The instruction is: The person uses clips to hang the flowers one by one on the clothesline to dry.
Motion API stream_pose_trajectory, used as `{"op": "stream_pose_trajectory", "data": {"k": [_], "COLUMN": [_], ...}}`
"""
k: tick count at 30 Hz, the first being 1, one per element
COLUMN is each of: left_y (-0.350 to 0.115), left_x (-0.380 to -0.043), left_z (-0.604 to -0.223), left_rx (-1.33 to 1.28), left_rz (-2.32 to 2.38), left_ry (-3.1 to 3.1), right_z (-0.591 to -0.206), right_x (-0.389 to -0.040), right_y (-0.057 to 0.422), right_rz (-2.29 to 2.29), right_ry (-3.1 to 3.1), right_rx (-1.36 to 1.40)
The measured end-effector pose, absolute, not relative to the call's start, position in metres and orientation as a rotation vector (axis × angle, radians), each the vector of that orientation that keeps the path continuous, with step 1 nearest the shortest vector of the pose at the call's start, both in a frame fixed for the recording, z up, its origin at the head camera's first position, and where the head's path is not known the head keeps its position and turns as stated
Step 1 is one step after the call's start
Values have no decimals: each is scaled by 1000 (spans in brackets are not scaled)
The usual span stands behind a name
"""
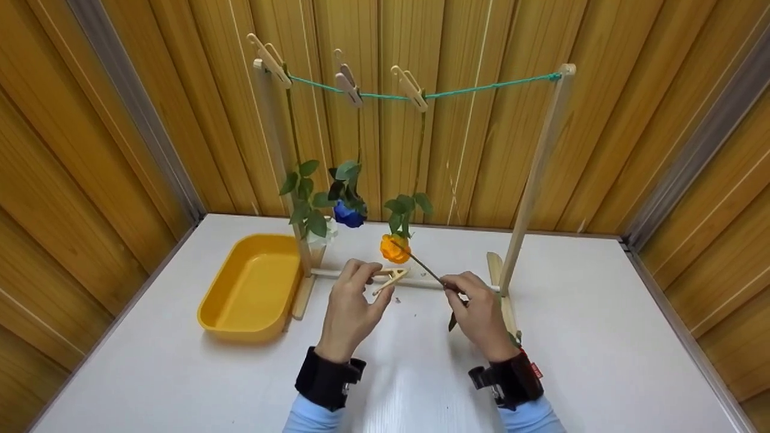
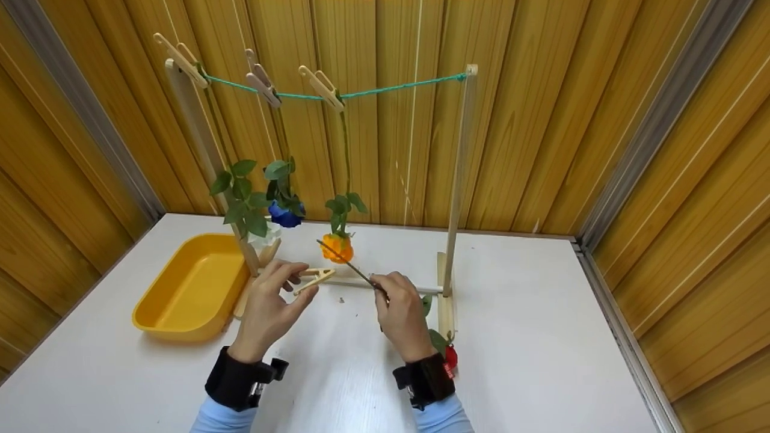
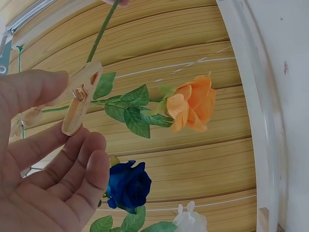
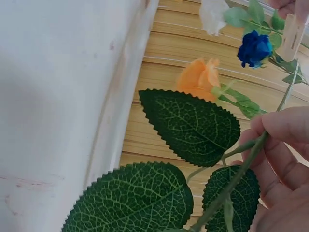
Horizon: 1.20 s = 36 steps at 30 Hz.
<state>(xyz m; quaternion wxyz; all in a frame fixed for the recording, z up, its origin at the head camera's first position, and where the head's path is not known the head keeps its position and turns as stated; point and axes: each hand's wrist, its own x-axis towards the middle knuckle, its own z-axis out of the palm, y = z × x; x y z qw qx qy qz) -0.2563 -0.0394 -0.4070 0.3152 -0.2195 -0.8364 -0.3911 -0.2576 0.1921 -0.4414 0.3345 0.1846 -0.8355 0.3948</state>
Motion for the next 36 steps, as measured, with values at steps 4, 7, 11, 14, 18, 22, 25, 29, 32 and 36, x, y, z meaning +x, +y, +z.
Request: {"op": "stream_pose_trajectory", "data": {"k": [4, 7, 11, 14, 18, 22, 25, 29, 32, 36], "left_y": [-36, -35, -34, -33, -29, -24, -19, -15, -12, -6], "left_x": [-257, -259, -262, -264, -267, -269, -270, -270, -271, -275], "left_z": [-399, -389, -369, -353, -332, -312, -298, -281, -269, -253], "left_rx": [-614, -654, -699, -738, -806, -879, -920, -939, -951, -988], "left_rz": [-1019, -989, -925, -876, -807, -734, -673, -601, -569, -549], "left_ry": [-2211, -2224, -2230, -2227, -2216, -2197, -2206, -2246, -2264, -2268], "right_z": [-431, -424, -416, -410, -402, -394, -389, -383, -378, -369], "right_x": [-259, -260, -262, -264, -266, -269, -272, -278, -283, -289], "right_y": [197, 201, 206, 208, 212, 216, 220, 224, 227, 231], "right_rz": [1044, 1055, 1106, 1141, 1172, 1236, 1285, 1310, 1305, 1297], "right_ry": [-2144, -2126, -2126, -2129, -2137, -2155, -2170, -2181, -2194, -2200], "right_rx": [490, 478, 458, 449, 425, 398, 390, 386, 380, 381]}}
